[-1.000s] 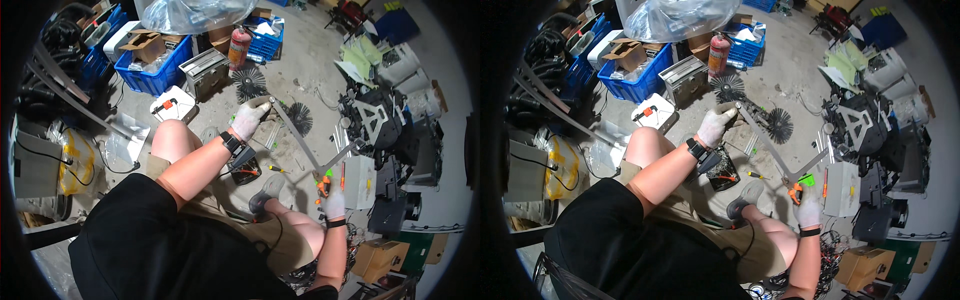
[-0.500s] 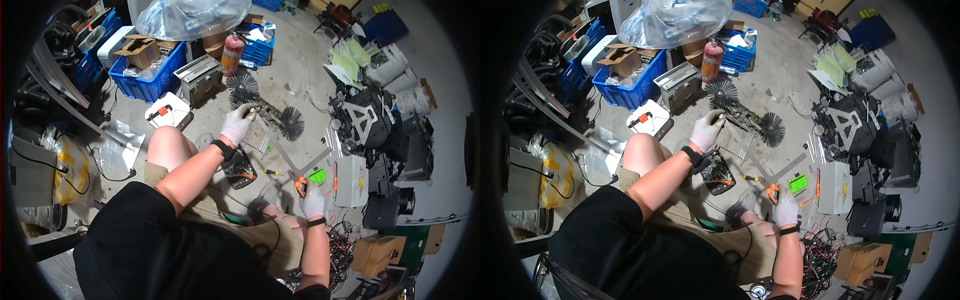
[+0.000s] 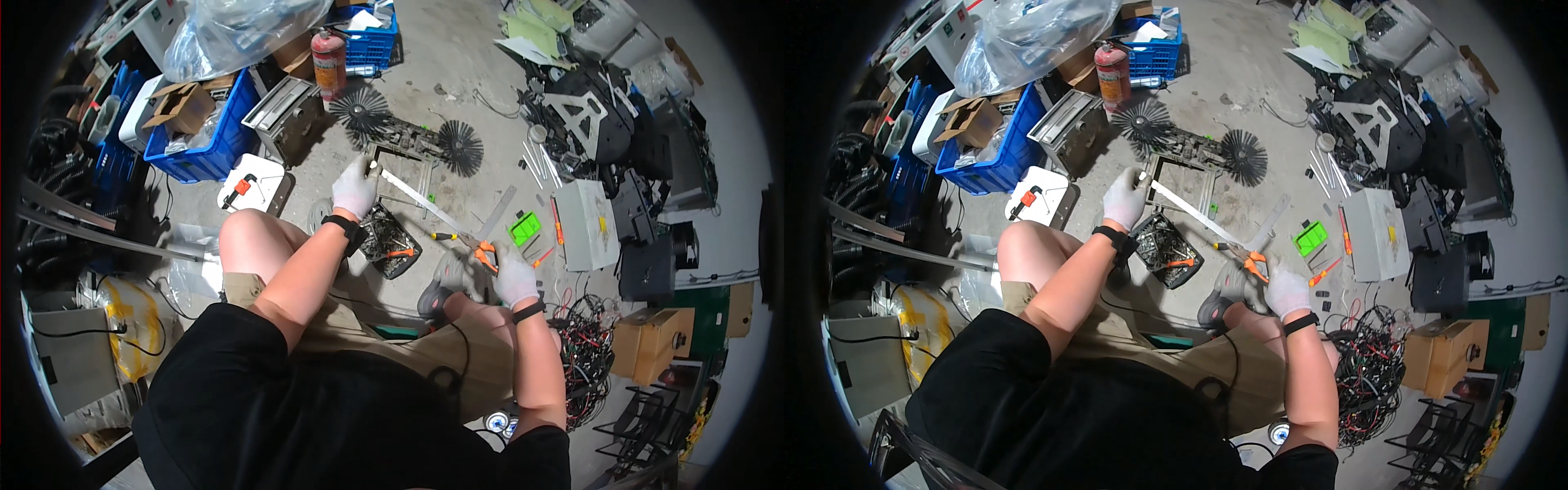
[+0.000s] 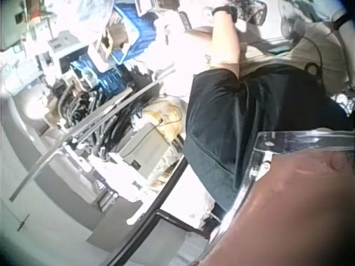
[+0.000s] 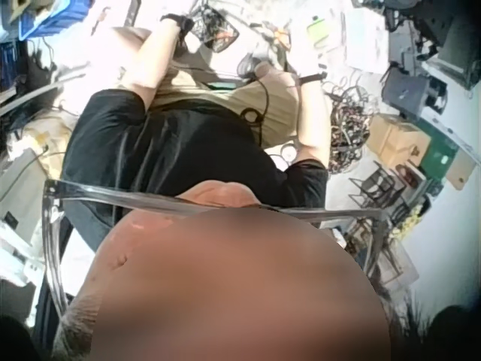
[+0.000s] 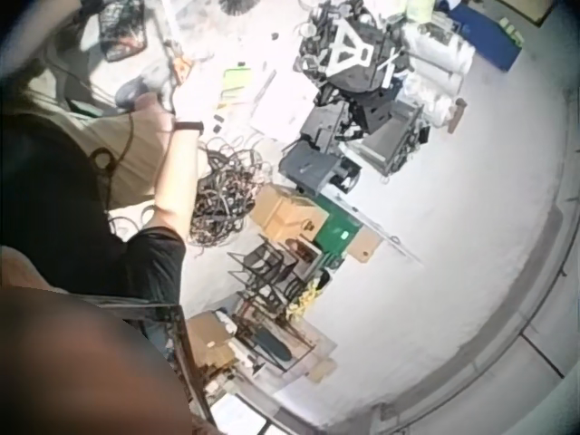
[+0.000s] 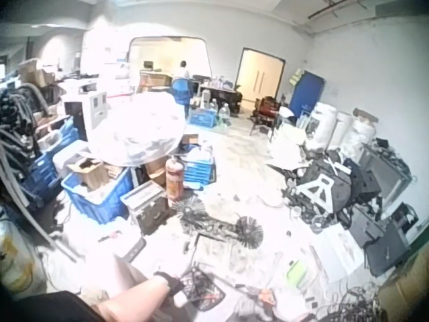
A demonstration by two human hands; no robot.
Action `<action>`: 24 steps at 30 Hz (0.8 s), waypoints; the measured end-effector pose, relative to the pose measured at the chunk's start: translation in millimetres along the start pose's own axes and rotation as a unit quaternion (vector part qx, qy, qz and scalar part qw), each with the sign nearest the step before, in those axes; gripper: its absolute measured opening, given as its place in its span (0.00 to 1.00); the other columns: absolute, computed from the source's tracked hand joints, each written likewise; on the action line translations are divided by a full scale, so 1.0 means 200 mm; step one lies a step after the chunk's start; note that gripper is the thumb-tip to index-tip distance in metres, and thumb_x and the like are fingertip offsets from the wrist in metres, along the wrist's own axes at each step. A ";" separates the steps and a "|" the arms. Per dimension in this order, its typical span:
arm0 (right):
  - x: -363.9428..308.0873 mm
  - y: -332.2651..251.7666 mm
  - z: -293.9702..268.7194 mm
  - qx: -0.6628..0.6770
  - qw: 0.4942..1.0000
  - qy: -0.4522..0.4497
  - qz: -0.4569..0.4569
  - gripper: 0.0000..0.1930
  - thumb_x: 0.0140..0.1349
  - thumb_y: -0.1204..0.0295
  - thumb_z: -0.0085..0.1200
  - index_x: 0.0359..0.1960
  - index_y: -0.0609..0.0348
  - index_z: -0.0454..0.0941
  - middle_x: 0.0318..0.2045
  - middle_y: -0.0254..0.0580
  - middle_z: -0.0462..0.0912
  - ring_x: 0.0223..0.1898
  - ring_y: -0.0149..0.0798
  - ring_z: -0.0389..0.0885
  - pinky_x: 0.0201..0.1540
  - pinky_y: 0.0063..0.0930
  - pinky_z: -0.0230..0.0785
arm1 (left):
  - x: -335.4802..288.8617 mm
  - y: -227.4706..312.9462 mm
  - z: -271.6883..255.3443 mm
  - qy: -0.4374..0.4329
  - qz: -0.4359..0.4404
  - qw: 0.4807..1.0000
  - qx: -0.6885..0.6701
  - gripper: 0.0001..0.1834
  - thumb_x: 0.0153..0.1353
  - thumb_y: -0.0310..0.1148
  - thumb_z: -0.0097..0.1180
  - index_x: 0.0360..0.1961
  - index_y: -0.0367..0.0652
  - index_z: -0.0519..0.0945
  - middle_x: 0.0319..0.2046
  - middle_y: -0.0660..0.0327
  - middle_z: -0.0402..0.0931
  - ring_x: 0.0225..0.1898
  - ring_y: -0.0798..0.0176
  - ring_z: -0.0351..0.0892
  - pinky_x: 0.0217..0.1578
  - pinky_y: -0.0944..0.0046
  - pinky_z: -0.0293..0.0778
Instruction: Disassembling and inspecting a mechanical sweeper unit using screwdrivers and pliers.
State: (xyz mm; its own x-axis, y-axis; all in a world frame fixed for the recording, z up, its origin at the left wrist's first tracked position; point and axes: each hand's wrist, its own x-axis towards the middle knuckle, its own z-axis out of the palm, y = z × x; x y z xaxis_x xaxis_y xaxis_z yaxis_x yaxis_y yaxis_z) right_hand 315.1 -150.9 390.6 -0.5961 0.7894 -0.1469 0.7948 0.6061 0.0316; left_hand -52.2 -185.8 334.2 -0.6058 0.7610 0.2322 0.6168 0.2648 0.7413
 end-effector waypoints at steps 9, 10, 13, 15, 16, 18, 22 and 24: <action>0.00 0.07 0.02 0.011 0.993 -0.073 0.093 0.25 0.54 0.73 0.46 0.57 0.55 0.64 0.38 0.58 0.80 0.38 0.56 0.81 0.39 0.48 0.72 | -0.03 0.11 0.11 -0.054 0.038 0.996 -0.056 0.14 0.59 0.40 0.54 0.39 0.41 0.78 0.34 0.47 0.79 0.38 0.45 0.78 0.38 0.55 0.73; 0.00 0.09 0.03 0.014 0.992 -0.075 0.096 0.25 0.54 0.73 0.46 0.57 0.55 0.64 0.38 0.58 0.80 0.38 0.56 0.81 0.39 0.48 0.72 | -0.04 0.08 0.15 -0.116 -0.037 0.988 -0.092 0.15 0.59 0.40 0.53 0.40 0.40 0.78 0.35 0.46 0.79 0.40 0.44 0.78 0.39 0.54 0.73; -0.01 0.16 0.09 0.095 0.983 -0.045 0.149 0.24 0.50 0.72 0.50 0.52 0.58 0.65 0.38 0.61 0.79 0.42 0.60 0.78 0.45 0.50 0.70 | -0.15 -0.28 0.40 -0.191 -0.091 0.975 -0.073 0.22 0.56 0.45 0.56 0.40 0.34 0.78 0.33 0.45 0.79 0.39 0.47 0.80 0.41 0.57 0.74; 0.03 0.18 0.14 0.109 0.985 -0.038 0.127 0.24 0.50 0.72 0.51 0.52 0.58 0.65 0.38 0.61 0.79 0.42 0.61 0.78 0.45 0.50 0.70 | -0.26 -0.64 0.53 -0.274 -0.187 0.942 0.042 0.30 0.55 0.52 0.55 0.43 0.31 0.76 0.33 0.44 0.80 0.37 0.48 0.81 0.38 0.59 0.75; -0.01 0.23 0.18 0.112 0.985 -0.025 0.133 0.24 0.49 0.72 0.52 0.51 0.58 0.65 0.39 0.61 0.79 0.43 0.61 0.77 0.45 0.50 0.70 | -0.33 -0.69 0.57 -0.450 -0.195 0.870 0.046 0.32 0.55 0.54 0.55 0.46 0.31 0.74 0.33 0.45 0.80 0.35 0.47 0.81 0.34 0.59 0.76; 0.19 -0.01 0.07 0.152 0.986 -0.021 0.072 0.24 0.48 0.73 0.53 0.51 0.59 0.66 0.39 0.61 0.79 0.43 0.61 0.77 0.45 0.50 0.70 | -0.51 -1.49 0.38 -0.424 0.177 0.828 0.321 0.30 0.57 0.52 0.53 0.46 0.32 0.75 0.35 0.46 0.80 0.35 0.50 0.81 0.32 0.59 0.76; 0.02 0.17 0.11 0.107 0.984 -0.052 0.135 0.23 0.49 0.72 0.53 0.50 0.59 0.66 0.41 0.62 0.78 0.44 0.60 0.76 0.45 0.50 0.69 | -0.59 -0.81 0.54 -0.552 -0.091 0.825 0.082 0.29 0.57 0.51 0.52 0.47 0.33 0.75 0.37 0.46 0.80 0.37 0.51 0.80 0.36 0.57 0.76; 0.02 0.19 0.12 0.114 0.984 -0.051 0.125 0.26 0.50 0.71 0.51 0.53 0.61 0.65 0.42 0.63 0.77 0.45 0.60 0.76 0.46 0.49 0.70 | -0.52 -0.59 0.50 -0.539 -0.127 0.831 0.044 0.29 0.58 0.50 0.52 0.48 0.34 0.75 0.38 0.46 0.80 0.39 0.51 0.80 0.37 0.57 0.75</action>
State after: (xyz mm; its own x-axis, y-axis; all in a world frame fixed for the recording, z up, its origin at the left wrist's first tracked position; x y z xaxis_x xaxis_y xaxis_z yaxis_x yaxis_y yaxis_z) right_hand 345.1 -127.3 366.8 -0.3725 0.8903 -0.2620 0.9273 0.3461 -0.1422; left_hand -10.9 -237.4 159.5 0.0514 0.7496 -0.6599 0.6015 0.5043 0.6196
